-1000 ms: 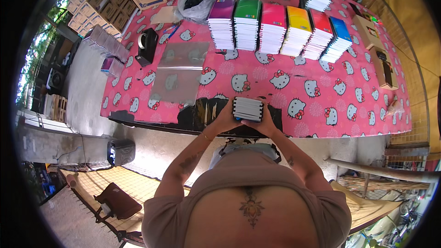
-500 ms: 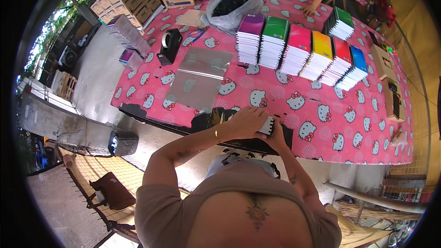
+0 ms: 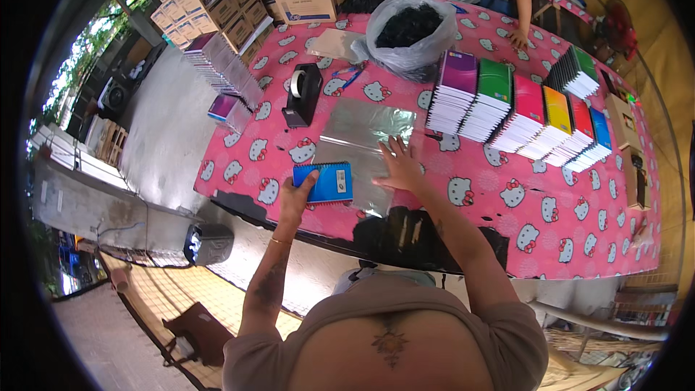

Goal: The person collects stacks of small colorful books from a table and places them into clear plastic bags, sealing each bag with adhesive tape.

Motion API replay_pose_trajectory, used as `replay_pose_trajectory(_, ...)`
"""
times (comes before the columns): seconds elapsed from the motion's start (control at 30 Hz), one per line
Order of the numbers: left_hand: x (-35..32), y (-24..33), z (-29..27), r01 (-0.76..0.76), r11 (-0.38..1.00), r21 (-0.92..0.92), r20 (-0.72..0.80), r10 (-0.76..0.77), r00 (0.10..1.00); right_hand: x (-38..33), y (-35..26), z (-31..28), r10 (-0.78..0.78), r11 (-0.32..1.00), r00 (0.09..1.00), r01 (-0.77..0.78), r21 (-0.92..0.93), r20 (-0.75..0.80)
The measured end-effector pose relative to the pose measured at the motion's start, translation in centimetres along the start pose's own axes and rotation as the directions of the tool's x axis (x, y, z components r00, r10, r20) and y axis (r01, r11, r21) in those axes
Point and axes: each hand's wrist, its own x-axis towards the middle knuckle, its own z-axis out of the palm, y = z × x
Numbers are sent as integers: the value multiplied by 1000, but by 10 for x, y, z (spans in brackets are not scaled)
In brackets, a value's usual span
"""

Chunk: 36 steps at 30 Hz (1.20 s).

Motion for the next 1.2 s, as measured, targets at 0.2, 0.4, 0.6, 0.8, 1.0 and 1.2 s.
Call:
replay_pose_trajectory(0.2, 13, -2, 16, 173, 957, -233, 324, -91, 942, -42, -5, -7, 7, 997, 957, 15, -76, 289)
replay_pose_trajectory(0.4, 14, -1, 81, 158, 981, -116, 436, -92, 895, -74, -9, 4, 99, 995, 973, -93, -35, 209)
replay_pose_trajectory(0.6, 27, -3, 81, -250, 858, 448, 330, 101, 939, -77, -3, 4, 224, 853, 969, -247, 460, 105)
replay_pose_trajectory(0.8, 42, -24, 71, -211, 939, 271, 239, 147, 960, -85, -41, 20, 523, 18, 762, -458, 889, 383)
replay_pose_trajectory(1.0, 56, -45, 58, 75, 994, -78, 404, -37, 914, -85, -58, 20, 559, 13, 765, -394, 919, 320)
replay_pose_trajectory(1.2, 51, -45, 57, 205, 963, -174, 493, -95, 865, -89, -53, 29, 546, 42, 794, -345, 938, 268)
